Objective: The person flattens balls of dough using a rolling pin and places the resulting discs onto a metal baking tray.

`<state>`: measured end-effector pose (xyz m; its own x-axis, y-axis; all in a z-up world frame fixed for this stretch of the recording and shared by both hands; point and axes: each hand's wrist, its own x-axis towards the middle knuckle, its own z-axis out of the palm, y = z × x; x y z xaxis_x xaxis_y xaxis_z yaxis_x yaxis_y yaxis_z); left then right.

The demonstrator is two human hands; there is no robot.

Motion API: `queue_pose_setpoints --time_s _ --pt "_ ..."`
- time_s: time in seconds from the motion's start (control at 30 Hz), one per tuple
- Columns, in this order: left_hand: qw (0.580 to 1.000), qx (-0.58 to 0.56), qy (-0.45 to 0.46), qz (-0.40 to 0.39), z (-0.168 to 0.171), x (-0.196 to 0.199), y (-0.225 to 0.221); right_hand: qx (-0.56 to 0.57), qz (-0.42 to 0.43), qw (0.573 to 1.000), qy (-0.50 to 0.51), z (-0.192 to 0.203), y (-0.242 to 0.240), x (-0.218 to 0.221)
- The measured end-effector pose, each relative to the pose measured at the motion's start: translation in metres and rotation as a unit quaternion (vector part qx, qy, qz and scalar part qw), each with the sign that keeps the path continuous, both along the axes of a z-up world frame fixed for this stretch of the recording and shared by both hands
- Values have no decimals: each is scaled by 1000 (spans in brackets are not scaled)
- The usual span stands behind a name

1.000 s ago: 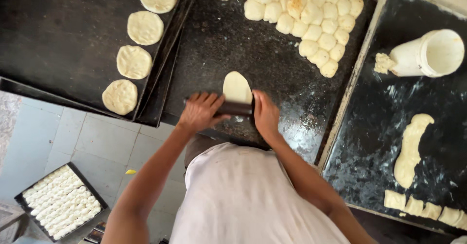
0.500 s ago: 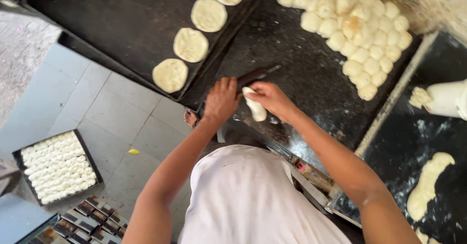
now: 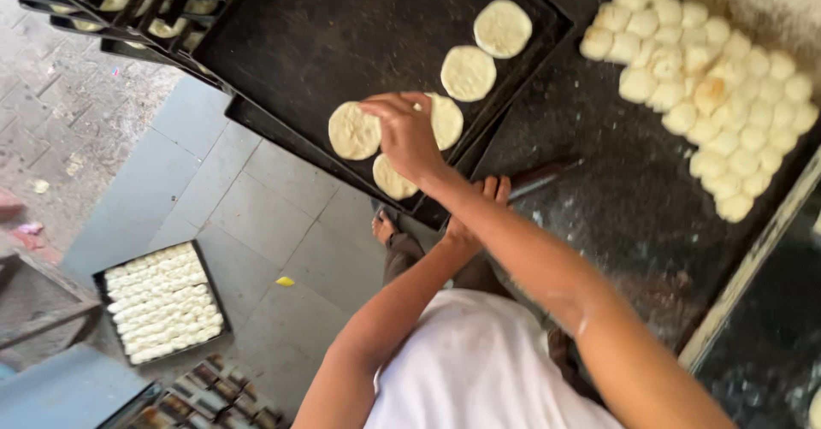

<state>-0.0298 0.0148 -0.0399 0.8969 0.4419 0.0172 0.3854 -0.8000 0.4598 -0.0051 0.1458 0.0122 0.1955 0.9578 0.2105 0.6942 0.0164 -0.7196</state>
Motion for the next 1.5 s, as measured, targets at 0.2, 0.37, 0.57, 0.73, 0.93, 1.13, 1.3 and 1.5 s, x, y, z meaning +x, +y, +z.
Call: queue_pose_setpoints --time_s 0.2,0.37,0.57,0.73,0.93,1.13,1.3,1.5 --pt "976 170 -128 -42 -49 -1 1 15 45 997 -67 12 -53 26" --pt "996 17 86 -30 -19 4 6 -79 -341 917 -191 13 -114 214" --pt "995 92 47 1 19 14 8 -257 -350 889 -147 -8 -178 348" --pt "994 78 50 56 30 28 0 106 -316 934 -126 0 -292 241" --pt "992 84 41 80 32 33 -9 -49 -226 961 -152 1 -357 147" --pt "990 101 41 93 25 33 -18 -102 -178 968 -148 -25 -285 232" --pt "990 88 32 104 26 33 -21 -75 -59 975 -199 -13 -294 205" --pt "987 114 29 107 35 18 -34 -57 -35 998 16 8 -329 178"
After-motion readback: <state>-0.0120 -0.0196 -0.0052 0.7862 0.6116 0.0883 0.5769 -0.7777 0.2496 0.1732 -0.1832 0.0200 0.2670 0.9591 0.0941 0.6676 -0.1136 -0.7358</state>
